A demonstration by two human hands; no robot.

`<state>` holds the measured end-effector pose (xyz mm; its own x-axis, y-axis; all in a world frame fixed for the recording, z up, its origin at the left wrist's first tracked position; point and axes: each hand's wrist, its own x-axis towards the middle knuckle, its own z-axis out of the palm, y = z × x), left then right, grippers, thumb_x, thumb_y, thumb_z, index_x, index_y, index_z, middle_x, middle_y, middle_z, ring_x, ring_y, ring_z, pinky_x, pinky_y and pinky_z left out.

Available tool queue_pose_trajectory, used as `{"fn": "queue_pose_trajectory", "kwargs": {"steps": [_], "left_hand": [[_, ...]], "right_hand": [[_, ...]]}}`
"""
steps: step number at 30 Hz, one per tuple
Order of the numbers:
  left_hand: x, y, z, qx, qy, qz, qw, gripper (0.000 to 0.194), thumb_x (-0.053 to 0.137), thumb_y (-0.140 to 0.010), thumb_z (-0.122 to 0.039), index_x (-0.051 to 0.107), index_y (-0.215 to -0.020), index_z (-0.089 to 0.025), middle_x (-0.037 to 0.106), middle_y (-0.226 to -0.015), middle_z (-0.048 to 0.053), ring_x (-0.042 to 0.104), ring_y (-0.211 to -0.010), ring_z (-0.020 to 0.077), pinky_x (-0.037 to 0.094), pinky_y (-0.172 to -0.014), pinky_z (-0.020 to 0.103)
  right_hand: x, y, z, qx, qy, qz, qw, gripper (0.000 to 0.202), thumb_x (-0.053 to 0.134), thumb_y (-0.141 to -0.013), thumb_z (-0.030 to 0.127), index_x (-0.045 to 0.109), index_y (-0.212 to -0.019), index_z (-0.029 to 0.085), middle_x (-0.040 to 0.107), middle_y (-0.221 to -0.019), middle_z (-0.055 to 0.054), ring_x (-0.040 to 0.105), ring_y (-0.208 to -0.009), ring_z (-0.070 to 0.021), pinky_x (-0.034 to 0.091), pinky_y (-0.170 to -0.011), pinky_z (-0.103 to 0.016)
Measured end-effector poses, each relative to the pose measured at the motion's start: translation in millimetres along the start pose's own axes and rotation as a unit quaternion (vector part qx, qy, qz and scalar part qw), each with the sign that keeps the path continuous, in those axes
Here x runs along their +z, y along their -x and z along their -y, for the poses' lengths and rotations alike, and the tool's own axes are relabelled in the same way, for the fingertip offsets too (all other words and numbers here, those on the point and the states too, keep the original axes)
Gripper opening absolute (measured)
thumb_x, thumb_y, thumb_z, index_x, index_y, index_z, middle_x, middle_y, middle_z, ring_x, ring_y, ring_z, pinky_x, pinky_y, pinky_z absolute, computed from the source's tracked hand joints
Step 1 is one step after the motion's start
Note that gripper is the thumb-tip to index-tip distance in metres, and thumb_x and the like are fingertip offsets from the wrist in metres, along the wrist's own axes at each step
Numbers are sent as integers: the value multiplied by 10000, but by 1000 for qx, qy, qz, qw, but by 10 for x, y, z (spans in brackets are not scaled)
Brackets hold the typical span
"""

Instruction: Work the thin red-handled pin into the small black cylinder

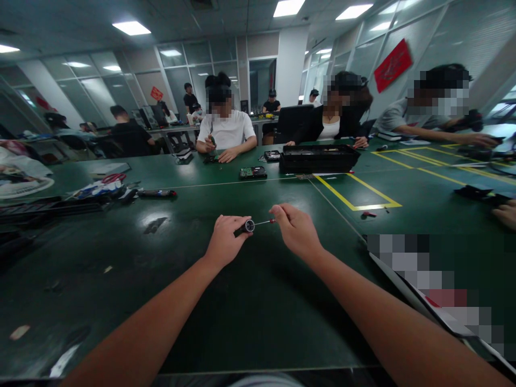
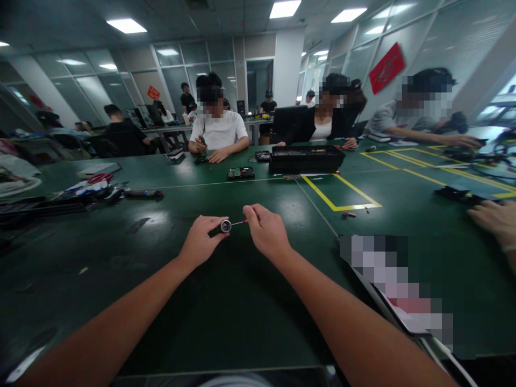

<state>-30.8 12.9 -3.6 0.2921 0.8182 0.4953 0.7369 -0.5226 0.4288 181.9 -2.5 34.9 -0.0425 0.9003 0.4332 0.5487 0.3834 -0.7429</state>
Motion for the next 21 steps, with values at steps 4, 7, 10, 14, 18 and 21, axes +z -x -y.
{"fn": "queue_pose_trajectory", "kwargs": {"steps": [4, 7, 10, 14, 18, 21], "left_hand": [[3, 6, 1, -4, -4, 5, 1000, 411, 776, -833, -222, 681, -1229, -272, 722, -1173, 33, 606, -1110, 254, 390, -1054, 513], [7, 9, 17, -3, -4, 6, 1000, 405, 773, -835, -226, 682, -1226, -274, 721, -1170, 32, 606, -1111, 254, 393, -1053, 515], [16, 10, 34, -5, -5, 4, 1000, 403, 776, -832, -229, 686, -1222, -280, 724, -1157, 27, 608, -1102, 253, 387, -1056, 520], [26, 9, 37, 1, -1, -1, 1000, 411, 786, -822, -217, 690, -1217, -274, 728, -1148, 29, 612, -1084, 251, 413, -1022, 498], [12, 6, 28, -3, 5, -6, 1000, 404, 783, -823, -212, 695, -1213, -264, 726, -1156, 37, 616, -1078, 252, 445, -981, 470], [-3, 11, 25, -9, 14, -9, 1000, 404, 772, -831, -197, 693, -1222, -262, 722, -1173, 41, 614, -1099, 247, 460, -985, 455]], "right_hand": [[17, -9, -10, 15, -10, 20, 1000, 271, 460, -970, 372, 626, -1116, 215, 696, -789, -30, 585, -621, -183, 392, -588, -315], [16, 2, 4, -1, -26, 29, 999, 283, 485, -940, 322, 554, -1191, 211, 683, -829, -33, 608, -677, -194, 419, -622, -318], [1, 7, 28, 2, -20, 37, 999, 233, 452, -966, 366, 572, -1103, 221, 673, -820, -31, 614, -697, -199, 411, -639, -322], [-18, 7, 53, 9, -5, 32, 999, 281, 364, -1005, 401, 587, -1011, 231, 665, -792, -28, 612, -705, -205, 384, -645, -326], [-20, 19, 69, 21, -32, 39, 999, 206, 398, -957, 279, 519, -1112, 220, 650, -797, -12, 595, -698, -195, 391, -642, -318], [-8, 15, 59, 10, -26, 41, 999, 159, 425, -947, 278, 534, -1046, 220, 627, -760, 0, 583, -681, -187, 387, -629, -311]]}}
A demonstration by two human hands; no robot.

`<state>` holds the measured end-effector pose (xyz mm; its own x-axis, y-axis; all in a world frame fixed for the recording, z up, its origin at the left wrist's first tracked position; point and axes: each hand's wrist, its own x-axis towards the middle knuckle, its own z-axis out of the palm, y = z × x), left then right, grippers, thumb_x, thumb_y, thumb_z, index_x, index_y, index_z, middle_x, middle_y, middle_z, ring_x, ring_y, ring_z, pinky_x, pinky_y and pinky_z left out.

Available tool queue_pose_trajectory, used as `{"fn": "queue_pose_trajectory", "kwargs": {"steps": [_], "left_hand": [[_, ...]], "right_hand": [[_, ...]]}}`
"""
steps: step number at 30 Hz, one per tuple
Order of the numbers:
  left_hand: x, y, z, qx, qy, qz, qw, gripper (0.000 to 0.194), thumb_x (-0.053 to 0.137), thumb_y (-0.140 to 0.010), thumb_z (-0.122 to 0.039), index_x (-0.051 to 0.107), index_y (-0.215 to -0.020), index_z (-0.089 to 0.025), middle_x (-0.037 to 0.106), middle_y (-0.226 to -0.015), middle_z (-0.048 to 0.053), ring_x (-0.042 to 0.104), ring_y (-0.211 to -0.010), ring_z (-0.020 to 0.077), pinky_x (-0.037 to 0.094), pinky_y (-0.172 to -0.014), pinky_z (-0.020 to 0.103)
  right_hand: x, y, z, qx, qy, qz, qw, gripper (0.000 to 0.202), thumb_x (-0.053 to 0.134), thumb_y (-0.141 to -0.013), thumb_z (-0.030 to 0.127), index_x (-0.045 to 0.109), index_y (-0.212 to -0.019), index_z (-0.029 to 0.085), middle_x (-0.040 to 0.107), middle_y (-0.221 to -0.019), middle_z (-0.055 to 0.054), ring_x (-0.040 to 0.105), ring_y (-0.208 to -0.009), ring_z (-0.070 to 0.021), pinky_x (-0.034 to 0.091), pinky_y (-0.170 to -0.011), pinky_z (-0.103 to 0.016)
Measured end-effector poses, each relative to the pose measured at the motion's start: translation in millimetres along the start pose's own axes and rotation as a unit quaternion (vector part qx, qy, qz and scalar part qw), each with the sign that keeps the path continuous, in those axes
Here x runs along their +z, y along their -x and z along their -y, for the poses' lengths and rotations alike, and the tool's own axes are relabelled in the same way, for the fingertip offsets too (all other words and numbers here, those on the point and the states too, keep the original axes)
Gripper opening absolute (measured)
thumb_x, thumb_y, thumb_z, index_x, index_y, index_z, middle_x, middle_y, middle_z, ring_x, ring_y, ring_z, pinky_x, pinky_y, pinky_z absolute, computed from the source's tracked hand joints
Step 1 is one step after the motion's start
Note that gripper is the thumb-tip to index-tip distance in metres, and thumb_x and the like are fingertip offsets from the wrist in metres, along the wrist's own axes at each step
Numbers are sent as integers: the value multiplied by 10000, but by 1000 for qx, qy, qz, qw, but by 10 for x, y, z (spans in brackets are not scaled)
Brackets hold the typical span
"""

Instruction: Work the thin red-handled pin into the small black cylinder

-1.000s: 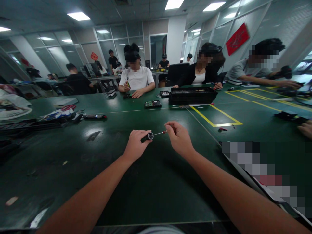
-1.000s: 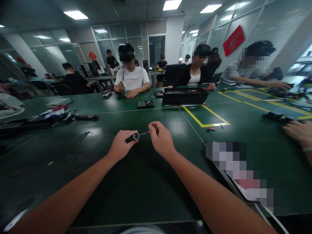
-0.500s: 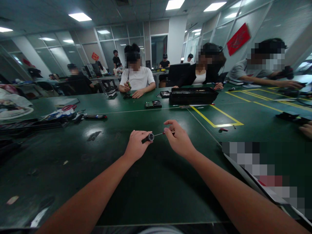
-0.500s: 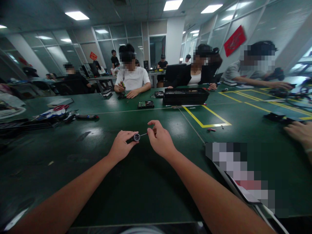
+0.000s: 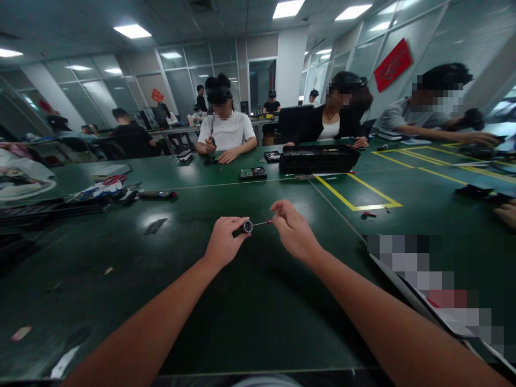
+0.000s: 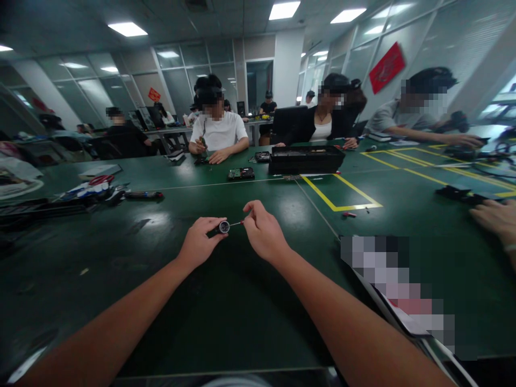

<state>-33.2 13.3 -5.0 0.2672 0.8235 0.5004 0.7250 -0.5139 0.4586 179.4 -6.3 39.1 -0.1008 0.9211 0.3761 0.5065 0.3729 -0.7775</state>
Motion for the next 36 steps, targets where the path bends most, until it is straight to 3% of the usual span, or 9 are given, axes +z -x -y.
{"fn": "queue_pose_trajectory", "kwargs": {"steps": [4, 13, 17, 20, 22, 26, 30, 33, 36], "left_hand": [[2, 10, 6, -3, 8, -1, 1000, 393, 752, -848, -207, 689, -1232, -265, 720, -1178, 39, 609, -1122, 243, 475, -996, 450], [-70, -20, 19, -28, 12, -25, 999, 372, 743, -850, -201, 695, -1216, -252, 711, -1201, 48, 616, -1122, 244, 491, -1005, 442], [-88, -19, 14, -19, 12, -33, 999, 385, 751, -846, -199, 693, -1223, -248, 712, -1199, 45, 616, -1120, 236, 488, -1009, 433], [-64, -9, 4, -9, 5, -28, 1000, 388, 746, -851, -194, 691, -1228, -265, 712, -1190, 39, 612, -1117, 233, 489, -1000, 435], [-50, -5, 3, -10, 4, -20, 1000, 386, 742, -852, -192, 692, -1227, -267, 711, -1181, 40, 610, -1116, 235, 490, -994, 437], [-57, -7, 13, -21, 10, -18, 1000, 380, 736, -855, -194, 692, -1226, -261, 706, -1193, 44, 607, -1117, 238, 489, -996, 439], [-65, 0, -6, -26, 6, -7, 1000, 383, 730, -864, -209, 683, -1241, -258, 703, -1193, 45, 600, -1112, 240, 489, -987, 440], [-33, 13, -61, 13, 2, 8, 1000, 392, 706, -883, -214, 667, -1268, -274, 693, -1189, 48, 592, -1120, 238, 487, -975, 431], [15, 11, -116, 51, -29, 16, 998, 394, 668, -908, -218, 648, -1295, -290, 677, -1189, 56, 584, -1113, 242, 476, -960, 439]], "right_hand": [[14, -21, -30, 20, 29, -5, 999, 240, 403, -994, 397, 574, -979, 230, 608, -688, 6, 546, -595, -180, 335, -562, -311], [80, 22, -60, -12, -40, 13, 999, 252, 490, -951, 340, 486, -1174, 222, 650, -852, -27, 613, -714, -197, 448, -646, -334], [117, 28, -71, 2, -52, -32, 998, 257, 566, -922, 413, 533, -1096, 226, 652, -840, -24, 622, -708, -192, 455, -654, -332], [103, 35, -52, 24, -61, -30, 997, 268, 454, -980, 481, 554, -988, 232, 623, -735, 2, 571, -593, -168, 404, -567, -311], [86, 43, -39, 29, -59, -20, 998, 262, 401, -1001, 446, 551, -963, 235, 600, -695, 14, 539, -561, -159, 374, -537, -301], [79, 55, -35, 9, -78, -19, 997, 171, 470, -965, 347, 523, -1077, 229, 632, -796, 0, 571, -651, -165, 416, -589, -300], [113, 26, -52, -4, -134, -44, 990, 190, 567, -918, 387, 569, -994, 213, 666, -888, -42, 612, -764, -179, 472, -681, -314], [151, -34, -121, 40, -192, -87, 977, 269, 523, -930, 478, 591, -935, 218, 638, -806, -32, 607, -726, -178, 491, -666, -318], [172, -110, -259, 128, -259, -137, 947, 331, 415, -947, 543, 520, -858, 242, 511, -659, 19, 516, -550, -157, 484, -546, -314]]}}
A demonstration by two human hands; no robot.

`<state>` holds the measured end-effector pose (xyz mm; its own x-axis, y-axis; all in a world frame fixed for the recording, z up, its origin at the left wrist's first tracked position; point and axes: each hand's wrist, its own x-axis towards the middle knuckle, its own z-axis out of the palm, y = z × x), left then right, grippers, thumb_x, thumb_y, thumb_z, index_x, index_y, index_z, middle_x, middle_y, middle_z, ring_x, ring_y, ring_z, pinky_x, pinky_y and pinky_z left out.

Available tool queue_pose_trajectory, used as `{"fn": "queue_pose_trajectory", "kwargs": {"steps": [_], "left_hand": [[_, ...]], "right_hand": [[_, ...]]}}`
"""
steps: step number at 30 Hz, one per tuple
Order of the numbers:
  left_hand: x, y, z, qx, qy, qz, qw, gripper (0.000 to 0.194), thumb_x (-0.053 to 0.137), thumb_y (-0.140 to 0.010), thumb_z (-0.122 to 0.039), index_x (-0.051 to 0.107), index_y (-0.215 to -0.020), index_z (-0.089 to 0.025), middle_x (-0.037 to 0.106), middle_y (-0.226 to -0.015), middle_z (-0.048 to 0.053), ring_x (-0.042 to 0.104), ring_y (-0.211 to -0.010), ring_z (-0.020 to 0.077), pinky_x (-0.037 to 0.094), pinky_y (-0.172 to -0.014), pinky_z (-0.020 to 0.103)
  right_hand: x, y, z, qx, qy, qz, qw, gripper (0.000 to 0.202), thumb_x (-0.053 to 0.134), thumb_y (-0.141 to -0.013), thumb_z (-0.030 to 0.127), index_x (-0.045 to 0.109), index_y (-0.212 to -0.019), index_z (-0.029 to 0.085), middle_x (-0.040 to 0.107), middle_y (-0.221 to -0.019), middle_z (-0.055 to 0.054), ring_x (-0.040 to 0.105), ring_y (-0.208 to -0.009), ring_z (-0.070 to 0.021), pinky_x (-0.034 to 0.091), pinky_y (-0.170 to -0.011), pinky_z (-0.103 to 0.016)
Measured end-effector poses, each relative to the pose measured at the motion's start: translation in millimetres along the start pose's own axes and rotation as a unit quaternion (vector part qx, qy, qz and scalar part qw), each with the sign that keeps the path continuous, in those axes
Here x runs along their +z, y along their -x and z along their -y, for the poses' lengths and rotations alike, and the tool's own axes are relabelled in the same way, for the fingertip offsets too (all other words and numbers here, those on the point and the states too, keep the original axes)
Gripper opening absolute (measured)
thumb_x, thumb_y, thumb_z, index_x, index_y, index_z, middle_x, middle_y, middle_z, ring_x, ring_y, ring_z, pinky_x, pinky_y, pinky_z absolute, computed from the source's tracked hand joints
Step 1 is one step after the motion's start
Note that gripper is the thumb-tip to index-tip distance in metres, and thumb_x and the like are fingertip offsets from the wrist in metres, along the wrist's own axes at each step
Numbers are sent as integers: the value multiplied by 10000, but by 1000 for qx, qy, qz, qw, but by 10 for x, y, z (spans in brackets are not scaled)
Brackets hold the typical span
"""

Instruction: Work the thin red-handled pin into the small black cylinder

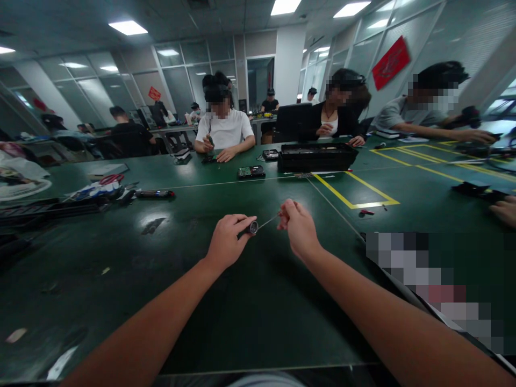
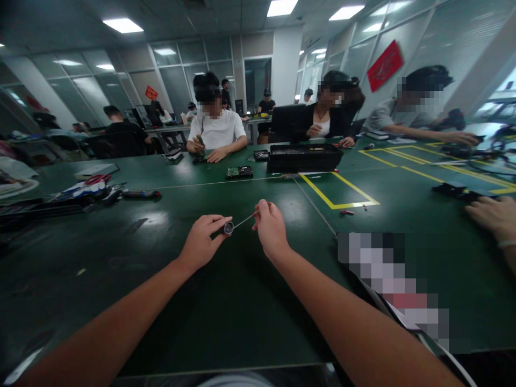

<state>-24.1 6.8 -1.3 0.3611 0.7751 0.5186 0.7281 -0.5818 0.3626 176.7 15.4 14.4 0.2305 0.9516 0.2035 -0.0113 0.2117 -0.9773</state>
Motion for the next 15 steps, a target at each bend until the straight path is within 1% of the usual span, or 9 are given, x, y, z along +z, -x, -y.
{"fn": "queue_pose_trajectory", "kwargs": {"steps": [2, 5, 12, 15], "left_hand": [[25, -11, -17, -6, -24, 6, 1000, 396, 665, -911, -227, 641, -1302, -288, 673, -1184, 57, 580, -1103, 248, 467, -951, 453], [42, -19, -20, -23, -31, 22, 999, 398, 675, -907, -240, 637, -1300, -287, 673, -1176, 49, 576, -1098, 249, 455, -956, 467], [39, -14, -23, -35, -31, 28, 999, 385, 691, -894, -258, 654, -1274, -300, 680, -1156, 53, 591, -1087, 258, 456, -959, 475], [40, -13, -18, -42, -30, 33, 998, 399, 700, -884, -243, 653, -1276, -297, 682, -1155, 52, 593, -1092, 263, 456, -973, 489]], "right_hand": [[-30, -63, -63, 16, -3, -26, 1000, 304, 435, -937, 531, 495, -841, 249, 506, -679, 19, 499, -537, -148, 484, -526, -307], [-63, -94, -87, 2, 5, -45, 999, 287, 460, -938, 518, 508, -857, 246, 534, -714, 12, 513, -570, -146, 484, -536, -299], [-43, 31, 43, -81, 48, -30, 995, 280, 455, -967, 494, 542, -903, 235, 570, -732, 9, 530, -603, -150, 479, -595, -310], [-48, 68, 76, -98, 74, -10, 992, 290, 444, -977, 495, 551, -921, 231, 592, -752, 0, 544, -621, -157, 475, -618, -318]]}}
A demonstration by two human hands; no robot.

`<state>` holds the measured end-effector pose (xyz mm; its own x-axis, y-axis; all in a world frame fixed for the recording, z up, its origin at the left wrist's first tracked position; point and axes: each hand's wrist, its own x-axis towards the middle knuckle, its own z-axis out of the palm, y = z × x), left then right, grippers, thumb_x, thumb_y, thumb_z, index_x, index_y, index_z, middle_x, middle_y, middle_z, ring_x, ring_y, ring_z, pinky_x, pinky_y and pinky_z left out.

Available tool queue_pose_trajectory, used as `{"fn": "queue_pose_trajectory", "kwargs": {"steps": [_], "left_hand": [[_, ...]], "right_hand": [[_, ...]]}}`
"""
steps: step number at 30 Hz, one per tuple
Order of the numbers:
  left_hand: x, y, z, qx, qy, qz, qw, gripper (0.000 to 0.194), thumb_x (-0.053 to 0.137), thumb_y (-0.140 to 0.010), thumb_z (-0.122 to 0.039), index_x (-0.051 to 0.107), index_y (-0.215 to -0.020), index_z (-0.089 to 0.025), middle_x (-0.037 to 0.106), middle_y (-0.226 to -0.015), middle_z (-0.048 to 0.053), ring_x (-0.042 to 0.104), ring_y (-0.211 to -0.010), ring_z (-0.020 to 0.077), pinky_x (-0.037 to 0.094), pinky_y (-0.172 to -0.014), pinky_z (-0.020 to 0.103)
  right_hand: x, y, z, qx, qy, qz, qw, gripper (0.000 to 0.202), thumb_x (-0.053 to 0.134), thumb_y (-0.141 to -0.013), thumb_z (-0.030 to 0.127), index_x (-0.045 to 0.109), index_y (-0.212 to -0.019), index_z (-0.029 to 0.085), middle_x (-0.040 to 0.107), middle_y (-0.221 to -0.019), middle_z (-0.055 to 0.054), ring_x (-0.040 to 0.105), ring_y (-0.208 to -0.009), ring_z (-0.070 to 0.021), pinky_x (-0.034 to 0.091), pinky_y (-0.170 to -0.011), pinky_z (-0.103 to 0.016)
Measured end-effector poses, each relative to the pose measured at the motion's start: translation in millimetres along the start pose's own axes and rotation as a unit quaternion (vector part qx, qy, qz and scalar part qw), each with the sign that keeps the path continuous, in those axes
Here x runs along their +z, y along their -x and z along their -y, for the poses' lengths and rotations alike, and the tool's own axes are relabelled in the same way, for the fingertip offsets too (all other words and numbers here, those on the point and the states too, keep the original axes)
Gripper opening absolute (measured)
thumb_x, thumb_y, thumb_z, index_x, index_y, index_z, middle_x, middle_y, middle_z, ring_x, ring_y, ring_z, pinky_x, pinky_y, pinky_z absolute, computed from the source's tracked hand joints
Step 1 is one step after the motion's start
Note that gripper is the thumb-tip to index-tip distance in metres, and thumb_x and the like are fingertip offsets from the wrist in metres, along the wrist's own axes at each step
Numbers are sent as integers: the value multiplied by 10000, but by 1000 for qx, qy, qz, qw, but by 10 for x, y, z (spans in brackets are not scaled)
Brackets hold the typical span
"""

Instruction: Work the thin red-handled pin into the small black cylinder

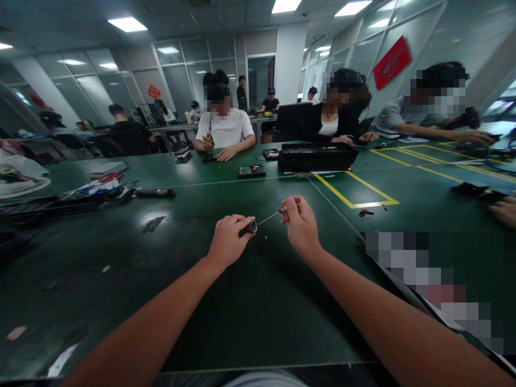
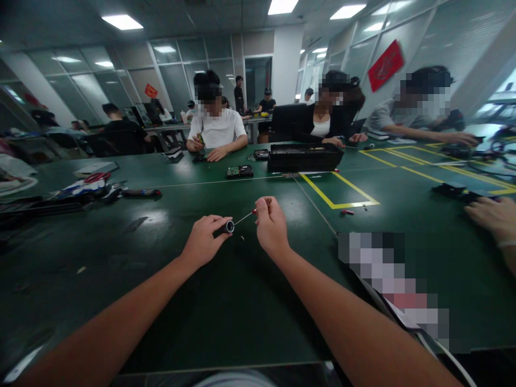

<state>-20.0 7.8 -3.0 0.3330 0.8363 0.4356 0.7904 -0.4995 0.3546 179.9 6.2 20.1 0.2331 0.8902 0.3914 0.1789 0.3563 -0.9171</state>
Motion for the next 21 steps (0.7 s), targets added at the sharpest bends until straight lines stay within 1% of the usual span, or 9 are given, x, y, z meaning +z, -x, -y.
{"fn": "queue_pose_trajectory", "kwargs": {"steps": [3, 5, 8, 10, 12, 15, 17, 19, 21], "left_hand": [[-6, 0, 4, -16, 20, -1, 1000, 398, 697, -887, -242, 646, -1280, -281, 680, -1160, 53, 590, -1102, 266, 457, -999, 502], [-13, -3, 2, -29, 54, -12, 998, 364, 685, -895, -241, 645, -1257, -252, 666, -1189, 61, 590, -1123, 257, 471, -1014, 478], [-18, -13, -7, -38, 100, -34, 994, 299, 665, -903, -216, 639, -1201, -206, 637, -1239, 78, 592, -1165, 241, 485, -1044, 438], [-15, -14, -16, -40, 115, -32, 992, 305, 647, -909, -195, 620, -1214, -193, 633, -1257, 88, 594, -1186, 243, 480, -1071, 444], [-8, -6, -27, -40, 124, -16, 991, 374, 614, -925, -183, 573, -1296, -197, 623, -1302, 95, 580, -1229, 249, 468, -1097, 455], [3, 23, -52, -21, 133, 23, 991, 480, 524, -967, -186, 449, -1440, -223, 563, -1400, 100, 536, -1303, 243, 449, -1127, 451], [8, 44, -83, -4, 126, 50, 991, 498, 467, -984, -196, 397, -1476, -228, 531, -1419, 107, 523, -1316, 240, 448, -1128, 443], [13, 58, -126, 1, 101, 73, 992, 498, 453, -980, -208, 394, -1475, -212, 532, -1394, 121, 530, -1294, 249, 455, -1113, 443], [19, 59, -171, -1, 66, 101, 993, 493, 506, -960, -261, 432, -1443, -198, 564, -1327, 130, 560, -1231, 270, 478, -1070, 453]], "right_hand": [[-13, 10, 2, -10, 32, 7, 999, 293, 438, -984, 497, 557, -931, 235, 614, -789, -10, 562, -653, -167, 467, -634, -319], [-20, 8, -7, -17, 43, 0, 999, 293, 432, -988, 497, 561, -940, 237, 622, -800, -13, 571, -676, -174, 467, -648, -321], [-26, 0, -15, -28, 39, -11, 999, 291, 434, -990, 494, 563, -951, 236, 624, -805, -15, 574, -686, -176, 472, -653, -321], [-28, -2, -8, -31, 35, -13, 999, 286, 438, -989, 490, 563, -950, 235, 623, -795, -11, 573, -676, -174, 471, -645, -317], [-30, 0, 4, -30, 35, -13, 999, 284, 440, -989, 488, 562, -946, 236, 622, -782, -7, 572, -666, -172, 467, -643, -315], [-34, 6, 26, -31, 34, -15, 999, 282, 447, -989, 488, 561, -940, 235, 618, -769, -4, 566, -655, -168, 462, -642, -316], [-40, 8, 38, -32, 31, -13, 999, 282, 448, -990, 488, 561, -938, 235, 610, -748, -1, 561, -649, -169, 458, -639, -316], [-47, 3, 44, -32, 30, -14, 999, 286, 447, -989, 490, 564, -942, 234, 608, -736, 0, 562, -647, -171, 458, -637, -317], [-50, -7, 41, -31, 32, -20, 999, 291, 449, -986, 493, 567, -942, 231, 612, -739, -1, 566, -646, -171, 458, -637, -317]]}}
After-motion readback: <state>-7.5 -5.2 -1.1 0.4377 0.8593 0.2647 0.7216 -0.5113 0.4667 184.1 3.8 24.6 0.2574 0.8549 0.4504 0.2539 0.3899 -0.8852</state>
